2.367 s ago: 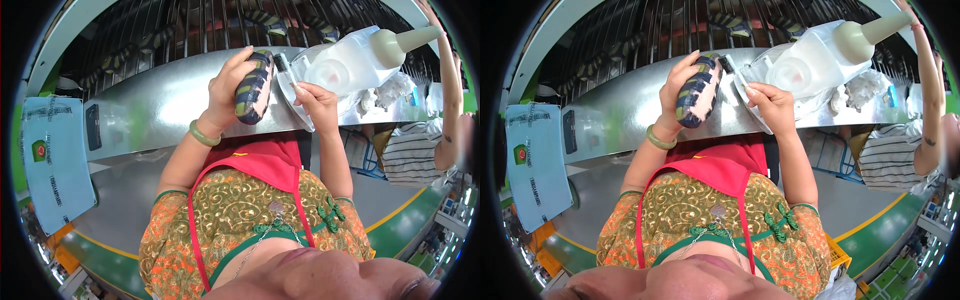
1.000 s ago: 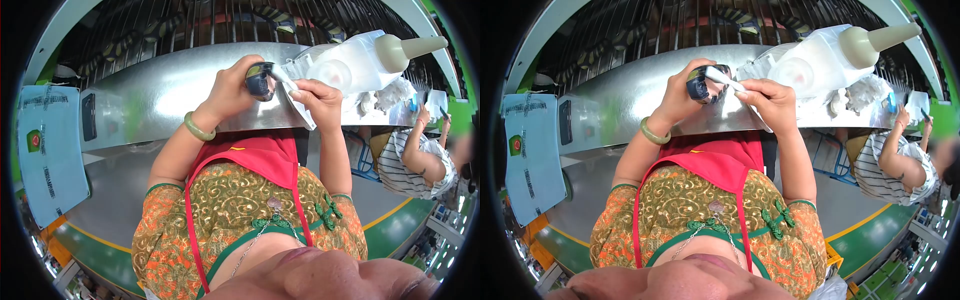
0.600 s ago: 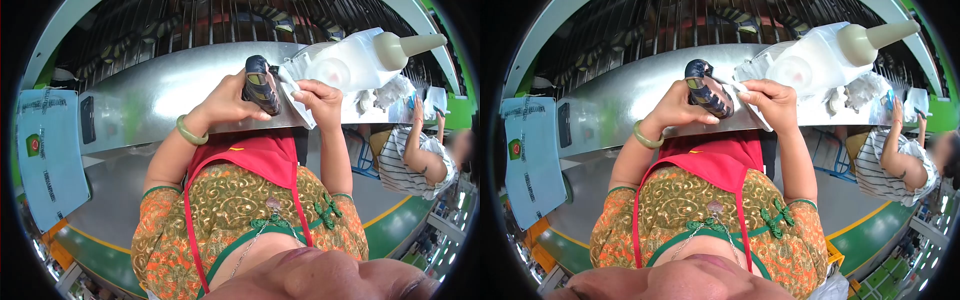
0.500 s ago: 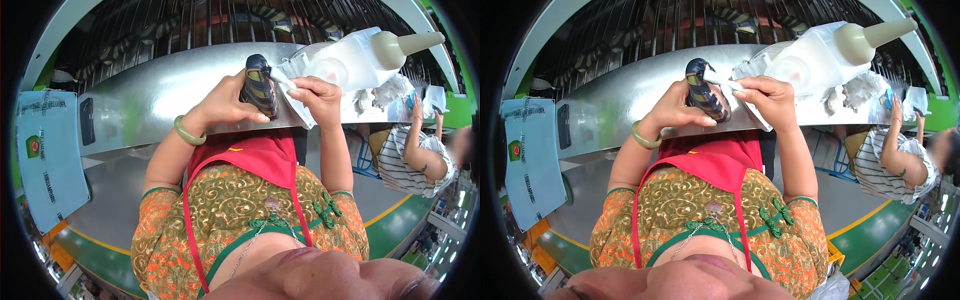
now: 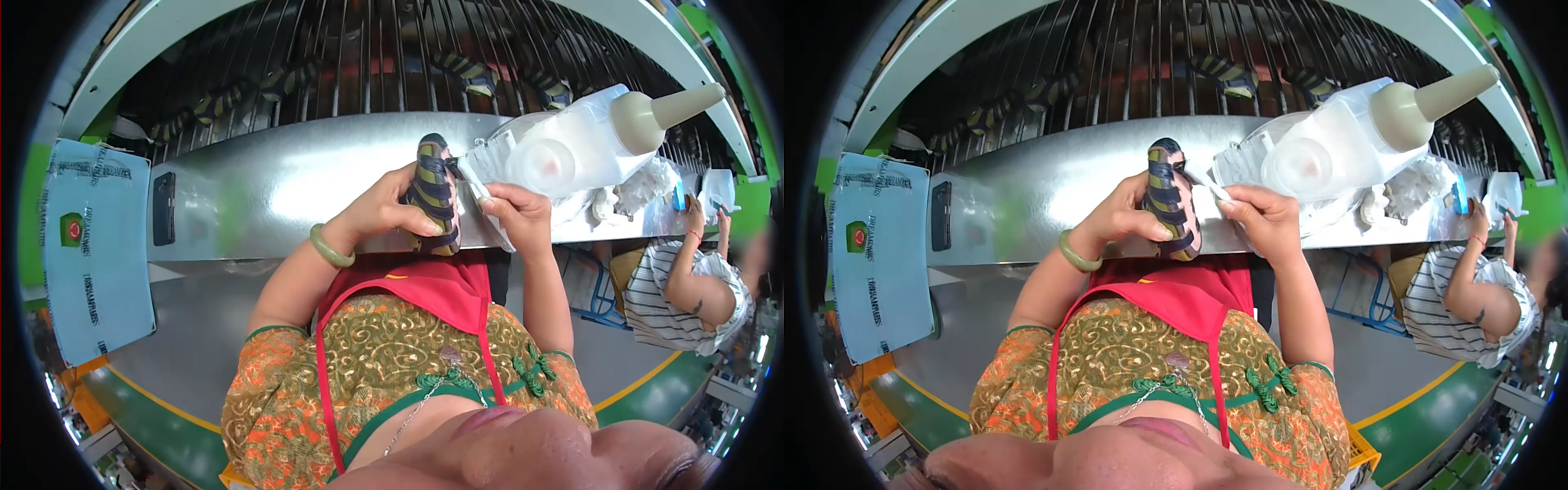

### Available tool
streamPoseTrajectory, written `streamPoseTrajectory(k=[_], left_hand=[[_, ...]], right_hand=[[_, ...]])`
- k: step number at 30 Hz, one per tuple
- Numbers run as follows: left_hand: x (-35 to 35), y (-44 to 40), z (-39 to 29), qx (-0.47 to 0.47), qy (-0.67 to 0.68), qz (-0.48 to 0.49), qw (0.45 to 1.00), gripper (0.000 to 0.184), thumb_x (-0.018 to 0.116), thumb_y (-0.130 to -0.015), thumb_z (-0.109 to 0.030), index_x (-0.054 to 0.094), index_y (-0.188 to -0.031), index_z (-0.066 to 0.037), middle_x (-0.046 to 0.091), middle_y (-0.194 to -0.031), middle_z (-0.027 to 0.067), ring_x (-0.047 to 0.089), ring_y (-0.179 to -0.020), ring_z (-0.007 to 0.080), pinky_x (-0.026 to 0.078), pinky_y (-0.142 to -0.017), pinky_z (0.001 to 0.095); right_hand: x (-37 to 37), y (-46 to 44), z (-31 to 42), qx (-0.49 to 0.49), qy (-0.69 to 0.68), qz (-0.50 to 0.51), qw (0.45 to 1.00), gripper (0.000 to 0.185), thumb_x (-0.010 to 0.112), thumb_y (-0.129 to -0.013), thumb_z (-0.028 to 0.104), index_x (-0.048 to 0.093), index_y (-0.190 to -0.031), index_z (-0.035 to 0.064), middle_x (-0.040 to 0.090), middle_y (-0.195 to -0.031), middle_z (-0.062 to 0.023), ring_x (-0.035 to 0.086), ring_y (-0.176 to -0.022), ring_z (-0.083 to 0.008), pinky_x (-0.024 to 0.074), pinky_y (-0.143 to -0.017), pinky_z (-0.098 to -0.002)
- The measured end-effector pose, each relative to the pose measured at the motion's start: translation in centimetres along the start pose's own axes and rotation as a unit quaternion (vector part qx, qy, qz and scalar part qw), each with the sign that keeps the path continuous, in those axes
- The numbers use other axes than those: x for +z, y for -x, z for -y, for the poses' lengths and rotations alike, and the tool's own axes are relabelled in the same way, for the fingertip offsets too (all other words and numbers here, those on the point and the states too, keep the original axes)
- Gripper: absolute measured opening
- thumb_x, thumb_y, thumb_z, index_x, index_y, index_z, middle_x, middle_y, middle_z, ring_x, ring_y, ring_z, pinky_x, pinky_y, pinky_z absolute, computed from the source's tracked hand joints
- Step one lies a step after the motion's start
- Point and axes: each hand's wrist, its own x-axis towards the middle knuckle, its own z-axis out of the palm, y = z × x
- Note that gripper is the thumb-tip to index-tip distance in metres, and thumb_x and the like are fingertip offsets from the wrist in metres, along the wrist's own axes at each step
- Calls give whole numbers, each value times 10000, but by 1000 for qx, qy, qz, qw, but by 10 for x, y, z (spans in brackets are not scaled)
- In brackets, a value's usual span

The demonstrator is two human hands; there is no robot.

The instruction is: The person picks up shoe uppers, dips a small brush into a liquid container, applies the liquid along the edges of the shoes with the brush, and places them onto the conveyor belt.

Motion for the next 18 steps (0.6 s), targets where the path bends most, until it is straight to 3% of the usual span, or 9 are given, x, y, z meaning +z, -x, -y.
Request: streamPoseTrajectory(k=[2,3,5,7,11,13,15,18], left_hand=[[4,4,-12,6,100,-50,994,562,708,-665,-59,492,-1183,-12,605,-1064,92,602,-972,196,450,-927,348],[-7,2,-4,43,113,-85,989,511,694,-692,-58,499,-1163,-16,614,-1036,96,610,-967,215,455,-937,369],[-27,-5,-7,89,76,-185,976,484,683,-722,-62,497,-1166,-12,625,-1014,96,617,-961,220,467,-934,375],[-56,-18,-12,99,77,-232,965,366,660,-765,-90,539,-1099,-6,635,-1009,113,639,-916,219,531,-829,367],[-108,-57,-31,28,59,-365,929,291,645,-787,-107,582,-1042,18,644,-964,136,664,-828,239,569,-697,375],[-134,-77,-31,-6,72,-389,918,263,653,-788,-109,606,-1013,20,657,-915,133,663,-787,237,567,-686,365],[-143,-100,-28,-11,80,-416,906,243,670,-780,-100,619,-981,26,660,-883,134,660,-767,235,566,-669,355],[-164,-139,-4,-19,69,-473,878,367,707,-768,-126,550,-1030,77,653,-869,138,662,-760,250,575,-638,369]], right_hand=[[-5,2,-1,5,116,-23,993,159,692,-798,62,701,-930,-26,685,-785,-61,615,-729,-94,476,-663,-222],[-11,5,0,0,115,-25,993,159,692,-798,62,701,-930,-26,685,-785,-61,615,-729,-94,476,-663,-222],[-23,16,0,87,61,-72,992,180,695,-803,79,697,-948,-27,676,-765,-53,606,-707,-88,470,-646,-215],[-37,25,-6,81,26,-91,992,188,687,-813,80,694,-967,-27,668,-753,-48,596,-687,-84,463,-632,-211],[-51,31,-13,77,27,-148,986,200,665,-836,77,686,-1006,-27,649,-732,-32,573,-666,-71,438,-604,-200],[-50,31,-14,56,32,-169,983,198,635,-855,71,678,-1026,-20,640,-678,-30,452,-508,-19,334,-454,-165],[-52,28,-15,57,25,-165,984,202,638,-858,77,677,-1030,-22,640,-682,-31,451,-508,-19,330,-454,-163],[-52,21,-17,39,18,-156,987,196,650,-857,93,683,-1018,-14,644,-698,-29,469,-533,-19,340,-471,-164]])
